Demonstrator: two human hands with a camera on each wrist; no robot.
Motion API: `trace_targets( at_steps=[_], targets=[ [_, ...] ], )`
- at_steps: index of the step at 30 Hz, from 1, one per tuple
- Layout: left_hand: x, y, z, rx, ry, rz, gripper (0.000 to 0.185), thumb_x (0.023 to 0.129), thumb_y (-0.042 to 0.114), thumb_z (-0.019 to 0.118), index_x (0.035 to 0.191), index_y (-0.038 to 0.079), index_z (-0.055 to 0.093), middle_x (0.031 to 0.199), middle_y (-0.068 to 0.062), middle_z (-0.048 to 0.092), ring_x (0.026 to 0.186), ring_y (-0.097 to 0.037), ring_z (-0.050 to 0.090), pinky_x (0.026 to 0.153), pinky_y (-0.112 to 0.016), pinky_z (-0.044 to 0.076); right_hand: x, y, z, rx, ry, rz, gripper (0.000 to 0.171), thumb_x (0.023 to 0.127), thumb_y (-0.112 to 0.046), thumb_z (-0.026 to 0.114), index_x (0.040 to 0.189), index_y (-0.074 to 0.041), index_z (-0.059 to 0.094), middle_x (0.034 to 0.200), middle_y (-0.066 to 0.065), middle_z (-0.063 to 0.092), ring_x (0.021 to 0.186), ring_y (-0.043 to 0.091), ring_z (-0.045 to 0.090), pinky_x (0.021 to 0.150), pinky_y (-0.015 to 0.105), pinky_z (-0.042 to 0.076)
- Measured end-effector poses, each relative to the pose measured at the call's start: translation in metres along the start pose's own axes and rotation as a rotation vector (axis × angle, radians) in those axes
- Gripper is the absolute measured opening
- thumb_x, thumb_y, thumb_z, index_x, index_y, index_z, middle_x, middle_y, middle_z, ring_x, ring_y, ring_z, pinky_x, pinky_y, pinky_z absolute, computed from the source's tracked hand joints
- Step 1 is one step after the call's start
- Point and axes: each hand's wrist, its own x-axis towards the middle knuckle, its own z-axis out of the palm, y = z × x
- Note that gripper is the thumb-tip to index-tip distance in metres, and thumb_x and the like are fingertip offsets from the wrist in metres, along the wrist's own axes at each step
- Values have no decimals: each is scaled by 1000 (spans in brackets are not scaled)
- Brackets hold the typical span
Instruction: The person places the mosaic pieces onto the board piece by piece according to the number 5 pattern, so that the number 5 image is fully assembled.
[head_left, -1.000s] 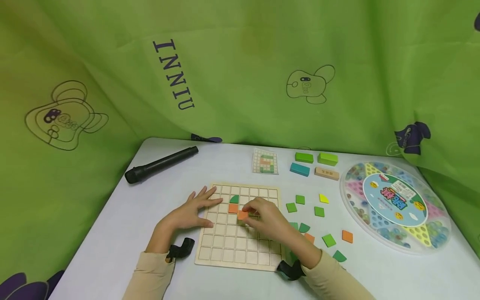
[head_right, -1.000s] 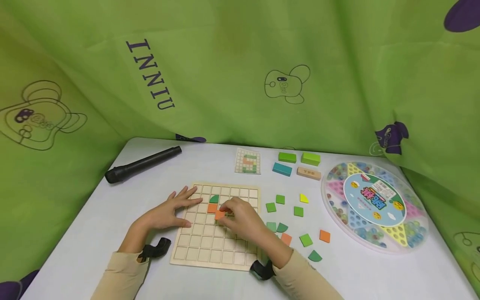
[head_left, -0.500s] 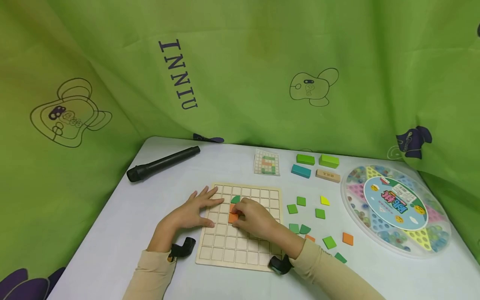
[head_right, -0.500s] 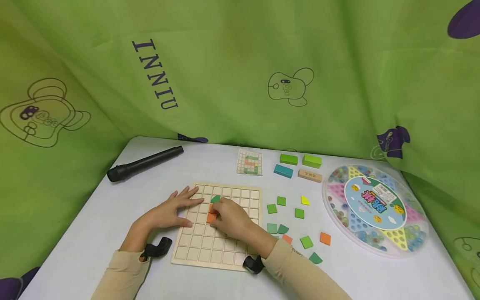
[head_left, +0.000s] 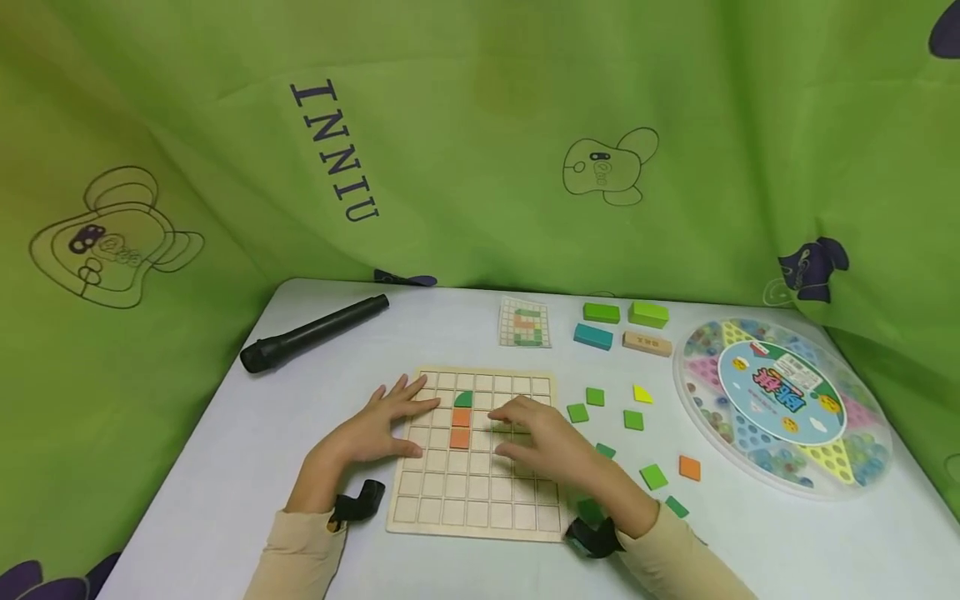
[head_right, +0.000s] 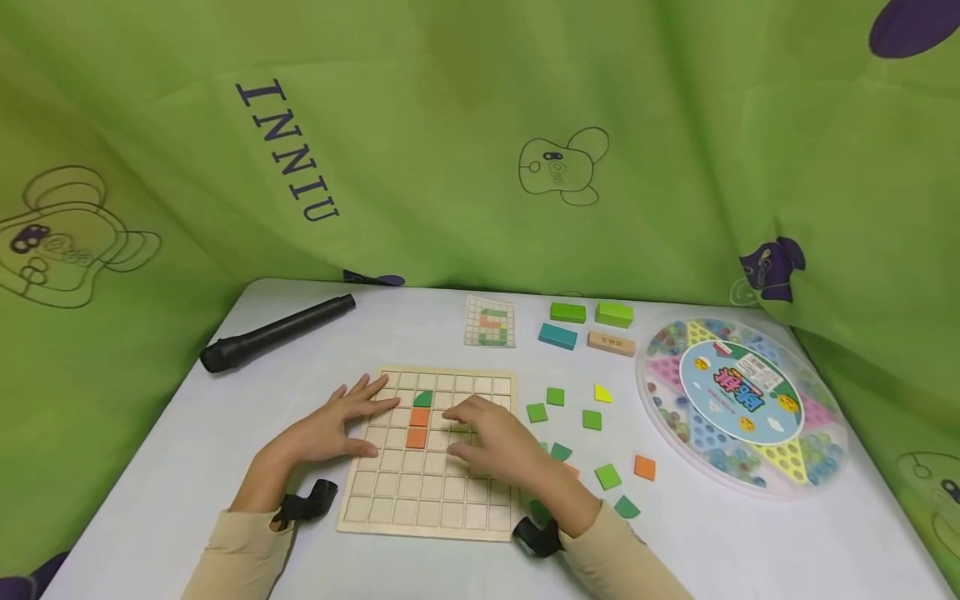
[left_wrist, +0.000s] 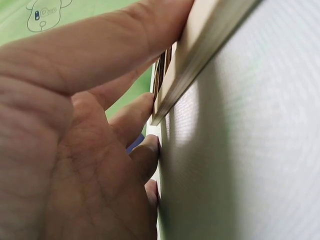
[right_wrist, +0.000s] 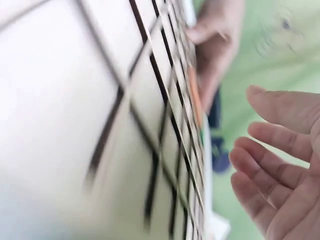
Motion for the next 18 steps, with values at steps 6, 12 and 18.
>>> trace_targets(
  at_steps=[6, 12, 18],
  targets=[
    [1, 2, -4, 0, 0, -1, 76, 74, 28, 78, 142, 19, 46, 159, -10, 16, 146, -38, 0, 116, -57, -4, -57, 30, -31, 29, 104, 130, 37, 84, -14, 71, 120, -9, 63, 116, -1, 64, 97, 18, 65, 82, 36, 56],
    [3, 1, -6, -10, 3, 2, 75, 74, 28, 78, 141, 19, 47, 159, -10, 15, 146, -37, 0, 116, -56, -5, -105, 57, -46, -13, 154, 273, 32, 82, -17, 73, 114, -15, 66, 110, -6, 66, 89, 11, 65, 76, 30, 55],
    [3, -2, 0, -26, -11, 1, 75, 74, 29, 78, 142, 18, 46, 159, -11, 16, 146, -38, 0, 116, -58, -5, -123, 72, -44, -27, 105, 242, 27, 82, -12, 73, 107, -23, 67, 106, -14, 64, 93, 3, 60, 81, 25, 53]
  ],
)
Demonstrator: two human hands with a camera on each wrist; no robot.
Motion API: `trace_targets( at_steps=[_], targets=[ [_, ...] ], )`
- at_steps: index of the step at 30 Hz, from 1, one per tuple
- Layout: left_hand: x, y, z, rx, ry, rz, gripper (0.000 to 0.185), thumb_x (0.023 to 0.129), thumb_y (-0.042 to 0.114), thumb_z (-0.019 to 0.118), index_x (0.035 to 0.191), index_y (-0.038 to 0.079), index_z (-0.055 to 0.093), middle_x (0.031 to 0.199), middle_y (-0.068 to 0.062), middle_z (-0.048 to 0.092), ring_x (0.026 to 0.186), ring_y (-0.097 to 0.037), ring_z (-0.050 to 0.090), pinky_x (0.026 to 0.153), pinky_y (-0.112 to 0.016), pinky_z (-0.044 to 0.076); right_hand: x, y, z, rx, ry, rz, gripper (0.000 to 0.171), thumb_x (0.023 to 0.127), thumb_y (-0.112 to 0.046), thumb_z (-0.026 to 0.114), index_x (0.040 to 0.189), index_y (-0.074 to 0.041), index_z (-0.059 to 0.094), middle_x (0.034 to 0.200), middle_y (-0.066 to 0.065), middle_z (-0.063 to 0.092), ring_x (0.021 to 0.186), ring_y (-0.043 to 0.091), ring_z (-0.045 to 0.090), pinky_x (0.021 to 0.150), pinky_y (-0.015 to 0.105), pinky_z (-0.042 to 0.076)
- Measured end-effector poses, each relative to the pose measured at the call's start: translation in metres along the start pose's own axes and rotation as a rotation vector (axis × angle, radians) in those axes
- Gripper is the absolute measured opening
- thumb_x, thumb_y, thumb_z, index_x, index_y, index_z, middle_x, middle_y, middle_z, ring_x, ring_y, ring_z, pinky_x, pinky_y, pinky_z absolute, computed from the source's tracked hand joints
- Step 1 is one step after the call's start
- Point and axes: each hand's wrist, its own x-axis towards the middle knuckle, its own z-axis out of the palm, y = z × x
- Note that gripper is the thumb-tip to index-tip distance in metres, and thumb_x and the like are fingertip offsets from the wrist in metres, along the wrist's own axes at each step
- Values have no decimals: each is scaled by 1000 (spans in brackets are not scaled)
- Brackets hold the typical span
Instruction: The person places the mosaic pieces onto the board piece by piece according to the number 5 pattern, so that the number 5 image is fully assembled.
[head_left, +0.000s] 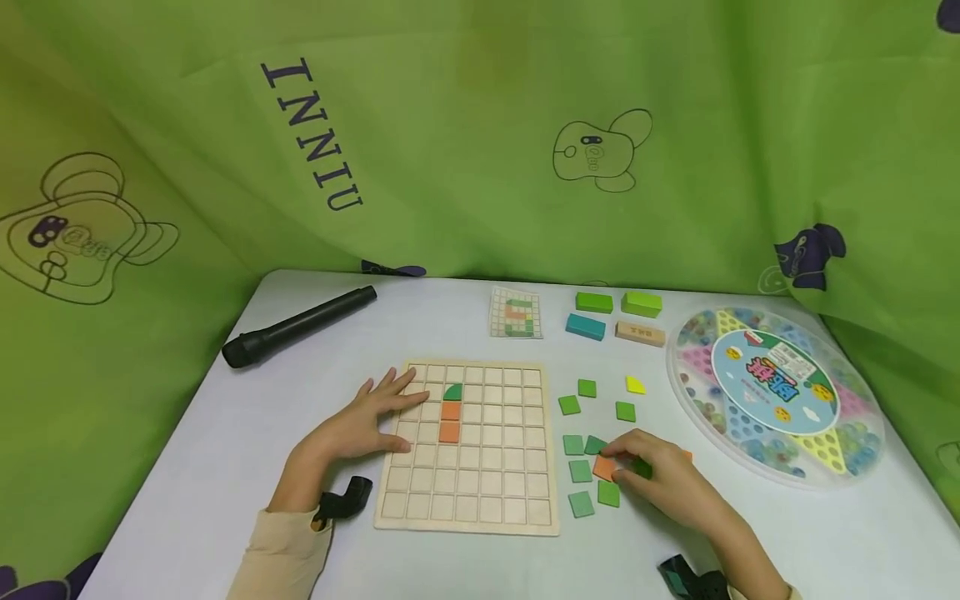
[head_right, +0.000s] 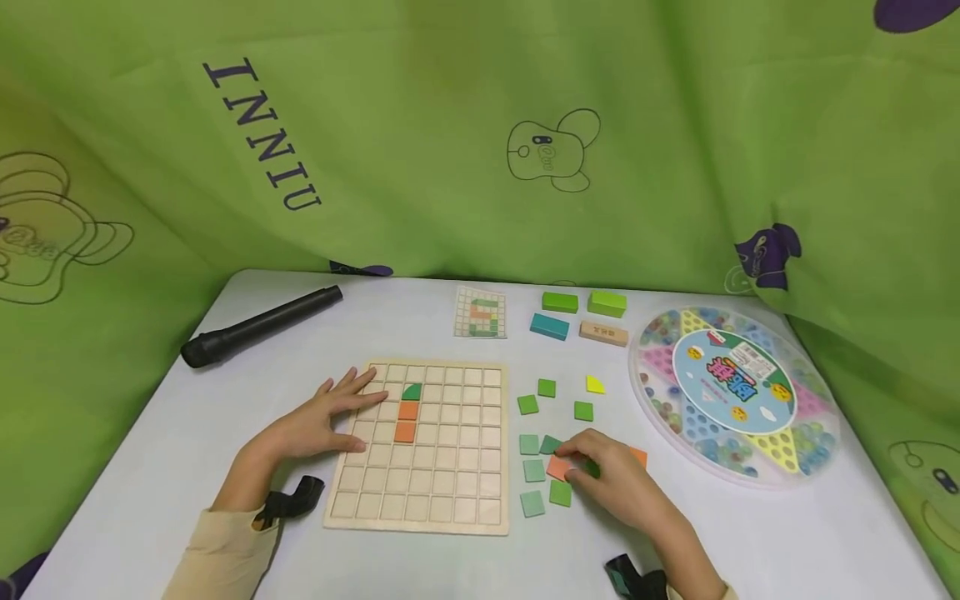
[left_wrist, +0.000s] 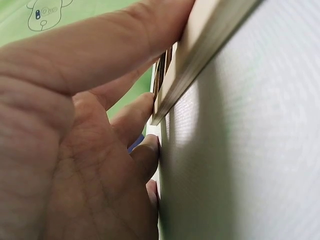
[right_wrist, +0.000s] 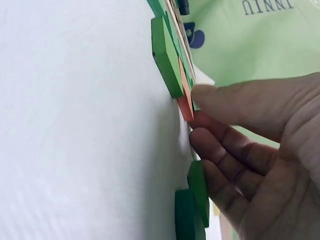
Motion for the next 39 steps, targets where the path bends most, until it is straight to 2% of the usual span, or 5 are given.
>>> trace_targets(
  at_steps=[11, 21, 25, 30, 39],
  targets=[
    [-1, -1, 0, -10, 3, 9, 75, 74, 30, 78, 141, 17, 47, 158, -12, 16, 146, -39, -1, 115, -59, -6, 2, 7, 0, -32, -70, -189, 36, 84, 0, 67, 110, -25, 68, 104, -13, 54, 95, 3, 53, 76, 22, 49],
    [-3, 0, -1, -11, 12, 8, 74, 75, 29, 78, 141, 17, 47, 158, -13, 17, 146, -39, 0, 115, -59, -5, 4, -5, -4, -96, -59, -47, 22, 83, -16, 72, 101, -25, 64, 104, -16, 58, 92, 2, 56, 80, 26, 53],
    [-2, 1, -1, -1, 10, 8, 74, 75, 30, 78, 141, 17, 47, 158, -12, 16, 146, -39, 0, 115, -58, -5, 9, -23, -1, -43, 11, -76, 23, 82, -18, 74, 102, -25, 64, 100, -17, 61, 88, 0, 59, 76, 28, 55],
    [-2, 3, -1, 0, 9, -1, 75, 74, 29, 78, 141, 18, 46, 159, -11, 15, 146, -38, 0, 116, -57, -5, 34, -52, 11, 23, 49, -165, 24, 81, -14, 74, 103, -19, 65, 98, -13, 61, 87, 7, 62, 75, 30, 56],
    [-1, 1, 1, 4, 10, -6, 75, 74, 29, 78, 141, 18, 47, 159, -11, 16, 146, -37, 0, 116, -56, -6, 102, -93, 47, 49, -109, -180, 20, 85, -20, 71, 104, -14, 67, 100, -5, 64, 89, 10, 60, 78, 28, 53]
  ],
)
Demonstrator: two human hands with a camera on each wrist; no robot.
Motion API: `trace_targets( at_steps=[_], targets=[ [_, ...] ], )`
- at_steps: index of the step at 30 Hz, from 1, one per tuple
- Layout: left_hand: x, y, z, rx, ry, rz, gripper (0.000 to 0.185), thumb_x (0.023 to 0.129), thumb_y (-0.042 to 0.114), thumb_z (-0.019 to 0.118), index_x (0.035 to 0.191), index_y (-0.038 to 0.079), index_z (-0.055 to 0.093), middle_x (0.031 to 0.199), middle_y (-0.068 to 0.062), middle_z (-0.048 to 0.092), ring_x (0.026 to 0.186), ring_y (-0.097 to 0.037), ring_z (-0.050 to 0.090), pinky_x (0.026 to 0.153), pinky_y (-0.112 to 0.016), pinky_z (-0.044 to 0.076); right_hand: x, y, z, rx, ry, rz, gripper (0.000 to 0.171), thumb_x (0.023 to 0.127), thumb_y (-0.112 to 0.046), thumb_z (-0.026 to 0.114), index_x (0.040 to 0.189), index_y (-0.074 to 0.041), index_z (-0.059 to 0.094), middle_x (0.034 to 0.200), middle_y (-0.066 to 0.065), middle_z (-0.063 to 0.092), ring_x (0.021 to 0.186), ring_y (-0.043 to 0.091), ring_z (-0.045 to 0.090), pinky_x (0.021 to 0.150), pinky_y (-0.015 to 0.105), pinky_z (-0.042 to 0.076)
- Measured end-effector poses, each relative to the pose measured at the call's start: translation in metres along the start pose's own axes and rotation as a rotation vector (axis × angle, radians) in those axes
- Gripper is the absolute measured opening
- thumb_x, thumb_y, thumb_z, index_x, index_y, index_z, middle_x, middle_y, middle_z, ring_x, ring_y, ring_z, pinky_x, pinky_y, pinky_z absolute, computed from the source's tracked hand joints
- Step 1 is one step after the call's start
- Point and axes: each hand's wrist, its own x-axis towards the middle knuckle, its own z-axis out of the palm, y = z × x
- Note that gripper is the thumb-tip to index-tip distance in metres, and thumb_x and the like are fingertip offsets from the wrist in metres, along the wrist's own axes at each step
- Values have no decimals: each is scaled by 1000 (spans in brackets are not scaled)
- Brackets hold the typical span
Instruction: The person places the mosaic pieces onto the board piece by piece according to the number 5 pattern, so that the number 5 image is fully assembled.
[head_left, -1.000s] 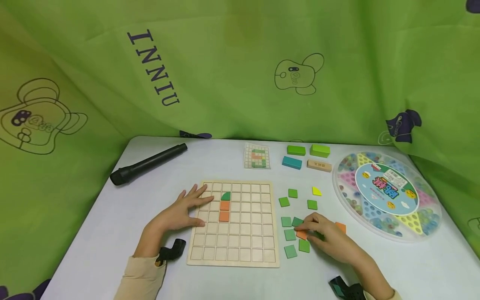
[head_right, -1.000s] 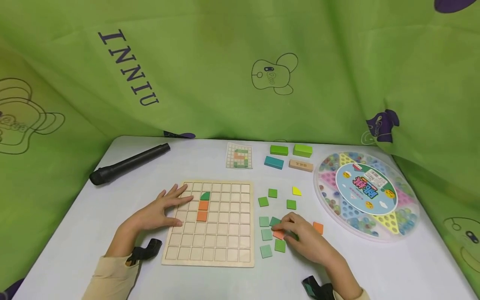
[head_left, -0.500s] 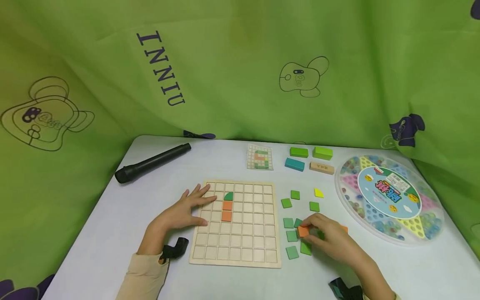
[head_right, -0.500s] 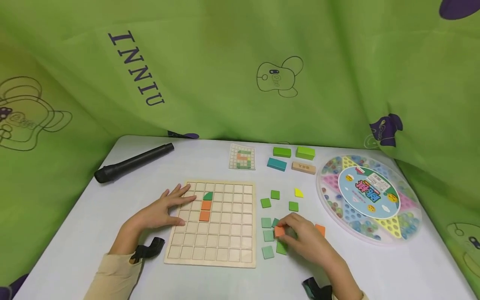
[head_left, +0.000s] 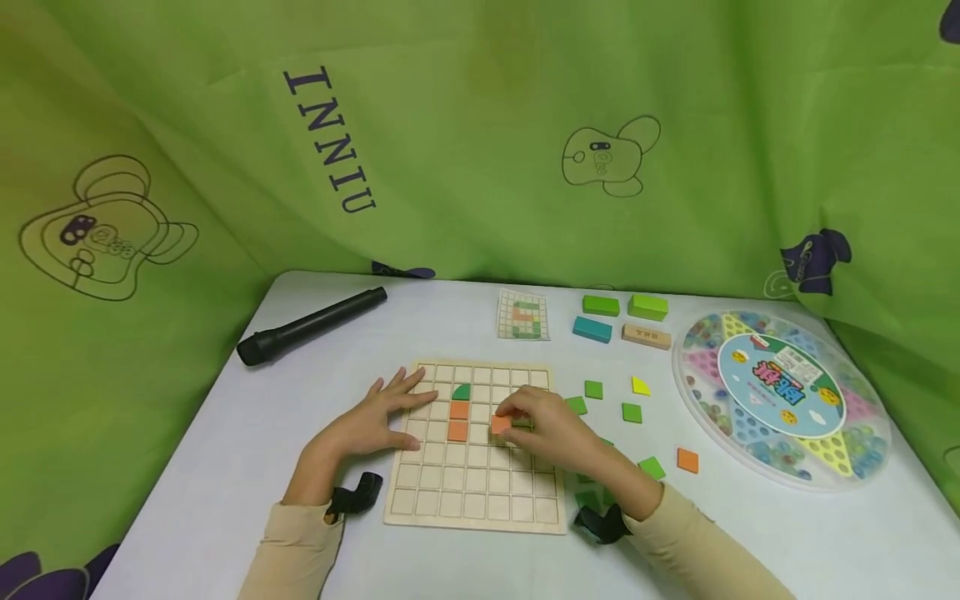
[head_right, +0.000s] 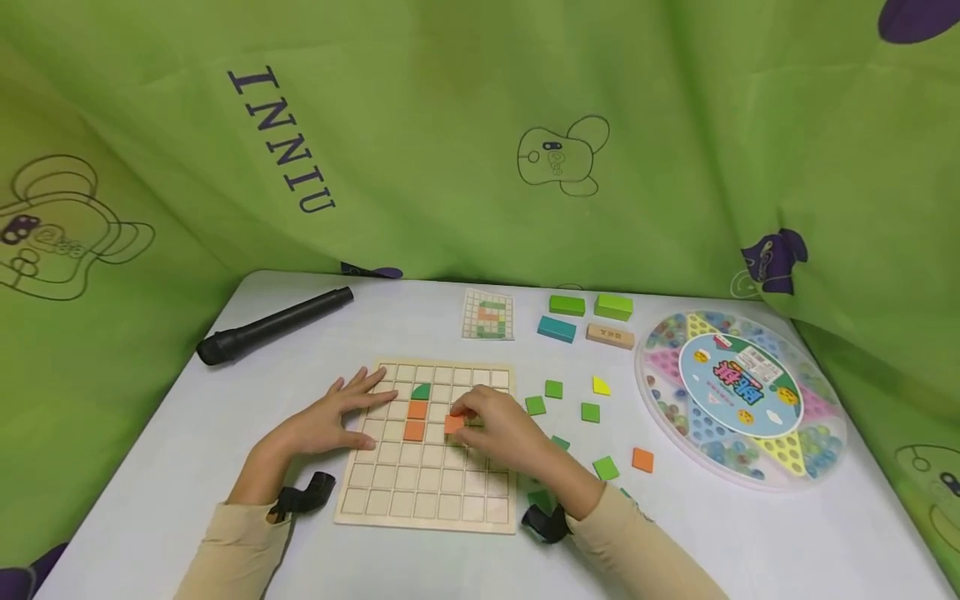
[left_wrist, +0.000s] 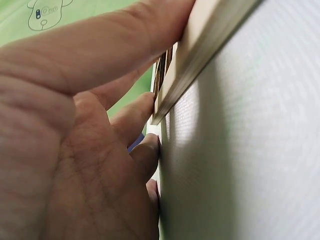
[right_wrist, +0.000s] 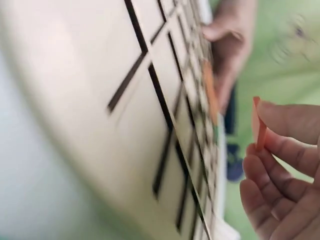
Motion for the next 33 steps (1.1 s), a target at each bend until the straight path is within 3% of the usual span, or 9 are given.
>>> trace_targets(
  at_steps=[6, 13, 17, 20, 23, 29, 32, 33],
  targets=[
    [4, 1, 3, 3, -22, 6, 75, 75, 32, 77, 142, 20, 46, 159, -10, 15, 147, -36, -1, 116, -56, -6, 21, 2, 18, -75, -129, -3, 18, 83, -22, 73, 97, -12, 68, 93, -5, 61, 82, 7, 55, 74, 22, 50],
    [6, 3, 3, -5, -15, -2, 74, 75, 28, 78, 141, 20, 47, 159, -8, 15, 147, -34, -1, 117, -54, -6, 27, 5, 24, -163, -132, -71, 22, 82, -29, 74, 94, -13, 66, 87, -6, 57, 79, 6, 51, 71, 20, 49],
    [6, 2, 5, -11, -23, -1, 74, 75, 29, 78, 141, 20, 46, 159, -8, 15, 147, -34, -1, 117, -55, -6, 21, 6, 18, -142, -146, -55, 36, 82, -35, 73, 106, -10, 65, 96, -3, 60, 86, 8, 54, 78, 24, 51],
    [7, 1, 7, -10, -31, 2, 75, 75, 31, 78, 142, 20, 46, 159, -8, 14, 147, -34, -1, 117, -55, -6, 2, 8, 5, -74, -105, -25, 44, 83, -33, 72, 117, -7, 61, 107, 1, 62, 96, 13, 58, 85, 31, 52],
    [6, 2, 7, -9, -23, 0, 76, 74, 31, 78, 142, 20, 46, 159, -8, 15, 147, -34, -1, 117, -55, -6, -26, 14, -13, -34, 3, 7, 43, 84, -27, 72, 120, -7, 60, 115, 3, 63, 104, 18, 61, 88, 37, 53],
    [2, 2, 2, -2, -7, -8, 75, 74, 29, 78, 141, 19, 47, 159, -9, 16, 147, -36, 0, 116, -56, -6, -96, 43, -46, -122, 220, 131, 45, 81, -19, 75, 123, -10, 60, 118, 0, 63, 106, 21, 61, 85, 42, 53],
    [1, 0, 0, -6, -4, -4, 75, 74, 29, 78, 141, 19, 47, 159, -10, 16, 146, -37, 0, 116, -57, -6, -130, 61, -61, -163, 294, 247, 44, 81, -21, 75, 122, -12, 62, 116, 1, 65, 101, 20, 60, 85, 27, 51],
    [0, 0, 0, -8, -3, -3, 75, 74, 29, 78, 141, 18, 47, 159, -11, 16, 146, -37, 0, 116, -57, -6, -139, 67, -65, -174, 310, 291, 43, 81, -22, 75, 121, -12, 62, 116, 3, 65, 100, 21, 60, 84, 28, 51]
  ],
)
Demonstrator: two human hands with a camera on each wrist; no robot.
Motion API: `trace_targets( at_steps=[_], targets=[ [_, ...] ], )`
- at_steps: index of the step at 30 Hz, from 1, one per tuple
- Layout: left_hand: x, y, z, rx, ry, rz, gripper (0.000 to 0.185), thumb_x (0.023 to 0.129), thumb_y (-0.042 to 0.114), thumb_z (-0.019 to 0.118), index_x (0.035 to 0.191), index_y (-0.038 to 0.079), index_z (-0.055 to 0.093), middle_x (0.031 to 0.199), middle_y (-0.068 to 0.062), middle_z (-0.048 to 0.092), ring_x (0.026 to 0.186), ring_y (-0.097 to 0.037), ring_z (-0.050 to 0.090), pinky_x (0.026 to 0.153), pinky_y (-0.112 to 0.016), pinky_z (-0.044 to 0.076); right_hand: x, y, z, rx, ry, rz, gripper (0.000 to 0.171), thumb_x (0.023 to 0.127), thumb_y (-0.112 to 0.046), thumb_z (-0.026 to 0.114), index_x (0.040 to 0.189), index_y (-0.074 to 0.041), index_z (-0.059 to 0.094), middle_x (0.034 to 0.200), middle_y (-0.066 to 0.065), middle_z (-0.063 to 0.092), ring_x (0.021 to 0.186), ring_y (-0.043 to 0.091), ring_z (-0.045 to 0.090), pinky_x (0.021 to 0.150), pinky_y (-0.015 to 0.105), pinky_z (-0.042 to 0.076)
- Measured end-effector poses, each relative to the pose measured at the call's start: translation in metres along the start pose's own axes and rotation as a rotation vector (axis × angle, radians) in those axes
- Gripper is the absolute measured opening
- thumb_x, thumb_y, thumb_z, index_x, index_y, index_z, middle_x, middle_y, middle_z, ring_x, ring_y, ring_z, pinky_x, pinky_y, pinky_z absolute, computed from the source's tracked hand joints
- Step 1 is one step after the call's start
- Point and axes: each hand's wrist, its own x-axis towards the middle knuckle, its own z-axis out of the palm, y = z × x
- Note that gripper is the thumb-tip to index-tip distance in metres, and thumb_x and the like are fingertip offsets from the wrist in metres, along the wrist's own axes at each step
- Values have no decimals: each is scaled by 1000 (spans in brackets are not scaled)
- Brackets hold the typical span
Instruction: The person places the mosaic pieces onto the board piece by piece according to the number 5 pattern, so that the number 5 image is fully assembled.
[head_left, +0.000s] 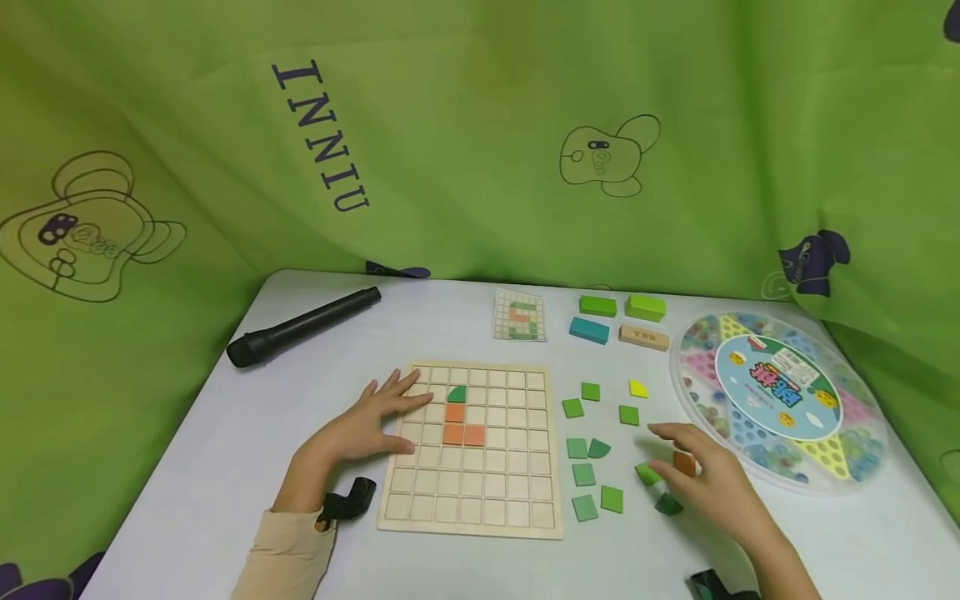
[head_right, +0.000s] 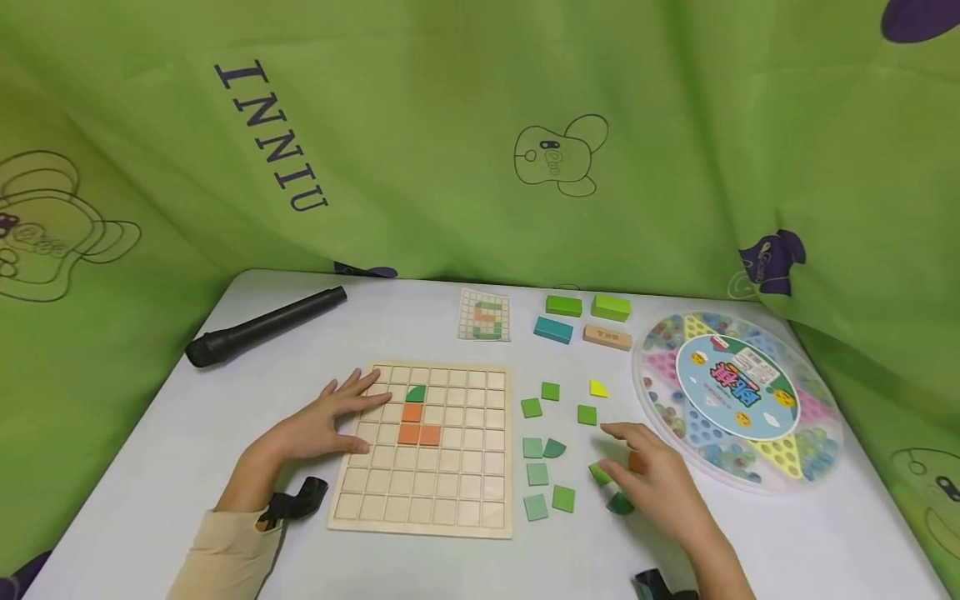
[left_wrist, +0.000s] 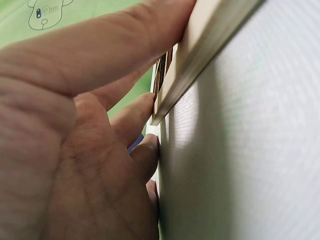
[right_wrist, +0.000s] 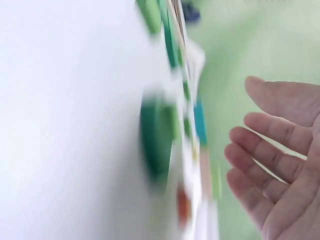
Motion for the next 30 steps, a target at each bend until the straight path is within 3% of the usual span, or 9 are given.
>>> trace_targets(
  at_steps=[3, 4, 6, 13, 16, 21, 26, 30],
  targets=[
    [-2, 0, -1, -2, 4, 5, 75, 74, 29, 78, 141, 18, 47, 159, -11, 16, 146, -38, 0, 115, -58, -6, -13, 21, -10, -41, 14, 108, 42, 81, -24, 75, 119, -11, 64, 116, 8, 65, 98, 25, 60, 82, 30, 50],
    [-2, 0, -2, -5, 4, 4, 75, 74, 29, 78, 141, 18, 47, 159, -12, 16, 146, -38, 0, 115, -58, -6, -15, 26, -12, -56, 11, 121, 41, 81, -24, 75, 119, -11, 64, 115, 9, 65, 97, 27, 60, 79, 36, 51],
    [-3, -1, -2, -9, 5, 5, 75, 74, 29, 78, 141, 18, 47, 159, -12, 16, 146, -38, 0, 115, -58, -6, -16, 33, -11, -96, 5, 122, 38, 79, -21, 76, 114, -9, 66, 112, 11, 65, 96, 31, 60, 76, 42, 50],
    [-3, -1, -1, -8, 3, 7, 75, 74, 30, 78, 141, 18, 47, 159, -11, 16, 146, -38, 0, 115, -58, -6, -17, 36, -6, -159, 48, 87, 25, 74, -12, 78, 98, -11, 69, 100, 4, 65, 90, 25, 60, 71, 34, 48],
    [-1, -1, 0, -2, -2, 12, 75, 74, 31, 78, 142, 20, 46, 159, -11, 16, 146, -38, 0, 115, -58, -6, -17, 25, -4, -134, 81, 81, 26, 76, -13, 78, 100, -13, 69, 99, 0, 66, 87, 15, 60, 72, 27, 50],
    [-1, 0, -1, 0, -4, 4, 76, 74, 30, 78, 142, 20, 46, 159, -10, 16, 146, -37, -1, 116, -57, -6, -4, -10, 13, -11, 100, -76, 31, 73, -8, 79, 102, -15, 69, 97, -8, 66, 82, 6, 62, 70, 24, 55],
    [-2, 0, -1, -3, 2, 4, 75, 74, 29, 78, 141, 19, 47, 159, -11, 15, 146, -37, -1, 116, -57, -7, 22, -47, 40, 139, -28, -231, 30, 75, -7, 78, 103, -14, 68, 98, -9, 65, 84, 9, 64, 72, 28, 57],
    [-2, 1, 0, -16, -3, 10, 75, 74, 30, 78, 141, 18, 46, 159, -11, 15, 146, -37, -1, 116, -57, -7, 44, -72, 58, 159, -175, -277, 25, 81, -15, 74, 105, -14, 68, 101, -8, 65, 88, 10, 63, 75, 27, 55]
  ],
)
